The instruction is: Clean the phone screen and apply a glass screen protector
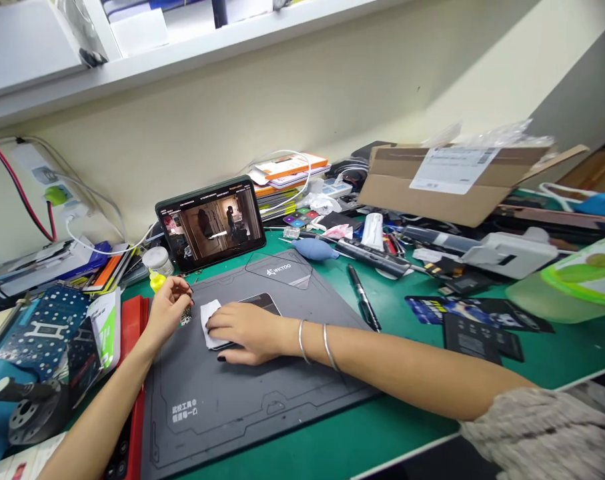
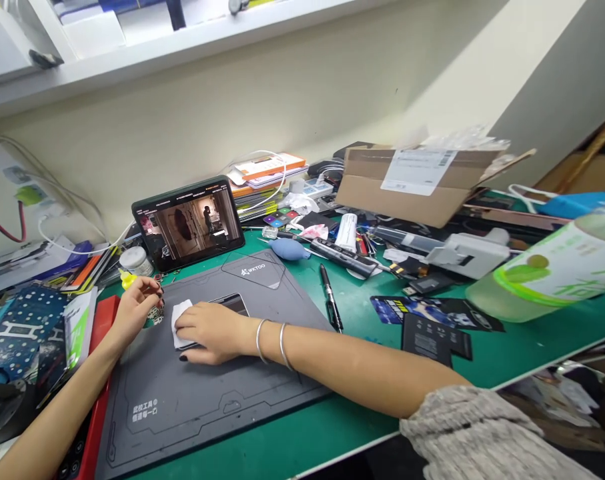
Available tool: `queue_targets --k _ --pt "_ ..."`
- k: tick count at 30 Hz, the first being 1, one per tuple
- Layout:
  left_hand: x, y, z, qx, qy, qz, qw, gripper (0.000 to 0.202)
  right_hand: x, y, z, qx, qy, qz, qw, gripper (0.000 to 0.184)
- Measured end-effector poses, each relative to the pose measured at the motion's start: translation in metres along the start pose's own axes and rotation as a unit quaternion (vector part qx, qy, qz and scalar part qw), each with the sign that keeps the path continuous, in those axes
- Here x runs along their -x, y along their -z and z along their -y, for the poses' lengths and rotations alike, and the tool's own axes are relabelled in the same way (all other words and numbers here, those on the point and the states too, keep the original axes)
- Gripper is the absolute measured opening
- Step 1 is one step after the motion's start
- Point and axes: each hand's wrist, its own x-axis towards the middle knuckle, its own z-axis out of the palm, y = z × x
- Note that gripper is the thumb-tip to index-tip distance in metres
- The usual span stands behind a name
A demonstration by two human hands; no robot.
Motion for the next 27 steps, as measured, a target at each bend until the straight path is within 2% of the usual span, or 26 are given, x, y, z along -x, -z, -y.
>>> queue_targets --k 3,8,13,18,23,27 --pt "0.000 0.001 -0.001 -0.007 -0.001 -0.001 1.000 0.022 0.001 0.000 -0.001 0.009 -0.017 -0.006 1.000 0.034" --pt "0.000 0.000 0.000 0.000 0.004 0.004 1.000 0.023 0.004 -0.004 0.004 -0.002 0.030 0.001 1.000 0.031" --pt "0.001 0.001 0.005 0.013 0.011 0.004 1.000 0.024 0.005 -0.003 -0.002 0.007 -0.026 0.004 1.000 0.031" --pt "0.004 0.000 0.010 0.008 -0.005 0.030 1.000 0.018 0.005 -0.003 0.001 -0.019 0.036 0.035 0.999 0.041" --pt "0.006 -0.002 0.010 -0.003 -0.021 0.043 0.999 0.016 0.006 0.000 -0.001 -0.007 -0.016 0.044 0.999 0.033" --pt "0.007 -0.003 0.010 0.000 -0.025 0.048 0.999 0.017 0.006 0.000 0.003 -0.020 0.022 0.073 0.997 0.040"
